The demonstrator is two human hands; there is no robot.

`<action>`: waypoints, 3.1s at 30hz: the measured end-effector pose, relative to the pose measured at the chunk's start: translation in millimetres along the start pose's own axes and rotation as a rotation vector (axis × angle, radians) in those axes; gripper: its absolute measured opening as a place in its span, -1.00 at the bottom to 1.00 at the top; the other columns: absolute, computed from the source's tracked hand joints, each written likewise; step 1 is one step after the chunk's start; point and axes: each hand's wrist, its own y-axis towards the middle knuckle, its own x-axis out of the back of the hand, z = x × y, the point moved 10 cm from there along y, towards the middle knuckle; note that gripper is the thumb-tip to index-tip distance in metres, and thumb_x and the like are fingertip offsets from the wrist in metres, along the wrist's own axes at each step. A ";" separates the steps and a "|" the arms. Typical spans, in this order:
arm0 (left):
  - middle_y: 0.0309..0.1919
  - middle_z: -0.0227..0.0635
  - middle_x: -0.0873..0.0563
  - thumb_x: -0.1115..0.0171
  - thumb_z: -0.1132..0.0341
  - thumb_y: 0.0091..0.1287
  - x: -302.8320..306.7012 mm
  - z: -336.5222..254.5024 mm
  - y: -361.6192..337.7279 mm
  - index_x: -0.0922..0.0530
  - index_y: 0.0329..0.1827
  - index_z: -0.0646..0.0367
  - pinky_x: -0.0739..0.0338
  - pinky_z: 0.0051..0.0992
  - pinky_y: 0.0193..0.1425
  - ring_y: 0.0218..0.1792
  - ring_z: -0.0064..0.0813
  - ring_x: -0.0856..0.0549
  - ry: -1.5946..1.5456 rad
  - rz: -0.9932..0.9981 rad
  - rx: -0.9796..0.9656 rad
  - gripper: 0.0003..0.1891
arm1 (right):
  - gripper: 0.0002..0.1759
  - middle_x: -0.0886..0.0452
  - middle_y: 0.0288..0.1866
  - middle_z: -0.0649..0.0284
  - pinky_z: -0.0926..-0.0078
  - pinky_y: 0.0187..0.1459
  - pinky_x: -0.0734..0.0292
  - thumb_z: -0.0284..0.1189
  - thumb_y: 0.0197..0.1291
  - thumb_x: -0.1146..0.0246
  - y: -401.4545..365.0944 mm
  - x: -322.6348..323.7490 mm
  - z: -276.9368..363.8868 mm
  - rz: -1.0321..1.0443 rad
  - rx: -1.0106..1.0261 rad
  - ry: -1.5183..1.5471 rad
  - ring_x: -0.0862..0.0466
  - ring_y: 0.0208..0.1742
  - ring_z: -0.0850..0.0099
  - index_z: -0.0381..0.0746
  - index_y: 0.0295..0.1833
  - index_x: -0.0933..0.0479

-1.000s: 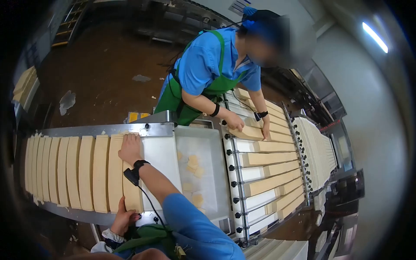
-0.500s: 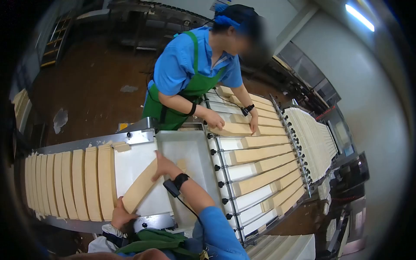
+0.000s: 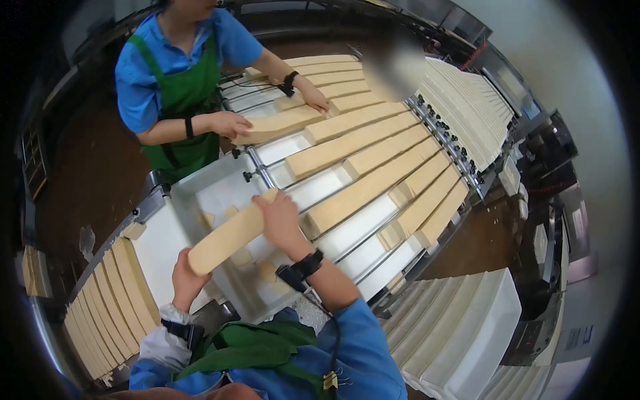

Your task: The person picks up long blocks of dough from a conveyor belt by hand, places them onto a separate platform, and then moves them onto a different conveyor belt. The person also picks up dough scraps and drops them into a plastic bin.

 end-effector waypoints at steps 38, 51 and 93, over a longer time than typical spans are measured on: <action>0.15 -0.24 -0.75 -0.12 0.55 0.52 -211.0 -96.2 101.4 -0.42 0.52 0.32 -0.62 -0.53 0.18 0.09 -0.55 -0.72 -0.824 0.276 0.229 -0.50 | -0.02 -0.55 0.17 -0.22 -0.05 0.28 -0.47 -0.21 0.05 -0.53 17.1 -41.7 -94.6 -0.050 -0.233 0.493 -0.53 0.22 -0.22 -0.42 0.49 -0.26; 0.07 -0.19 -0.70 -0.33 0.41 0.41 -77.8 57.3 19.0 -0.44 0.50 0.26 -0.59 -0.41 0.21 0.06 -0.40 -0.69 -0.323 -0.033 0.356 -0.42 | 0.07 -0.51 0.35 -0.09 0.14 0.49 -0.37 -0.41 0.06 -0.51 -177.5 58.4 -216.4 0.021 -0.537 1.042 -0.50 0.46 0.05 -0.29 0.66 -0.14; -0.17 -0.26 -0.82 -0.36 0.30 0.41 -111.7 -62.4 -53.8 -0.66 0.13 0.25 -0.68 -0.43 0.02 -0.14 -0.46 -0.79 -0.235 0.195 0.013 -0.69 | 0.30 -0.15 0.72 -0.22 -0.22 0.63 -0.04 0.33 0.14 -0.36 -209.5 8.7 -413.2 0.059 -0.351 -0.515 -0.13 0.71 -0.20 -0.45 0.67 -0.11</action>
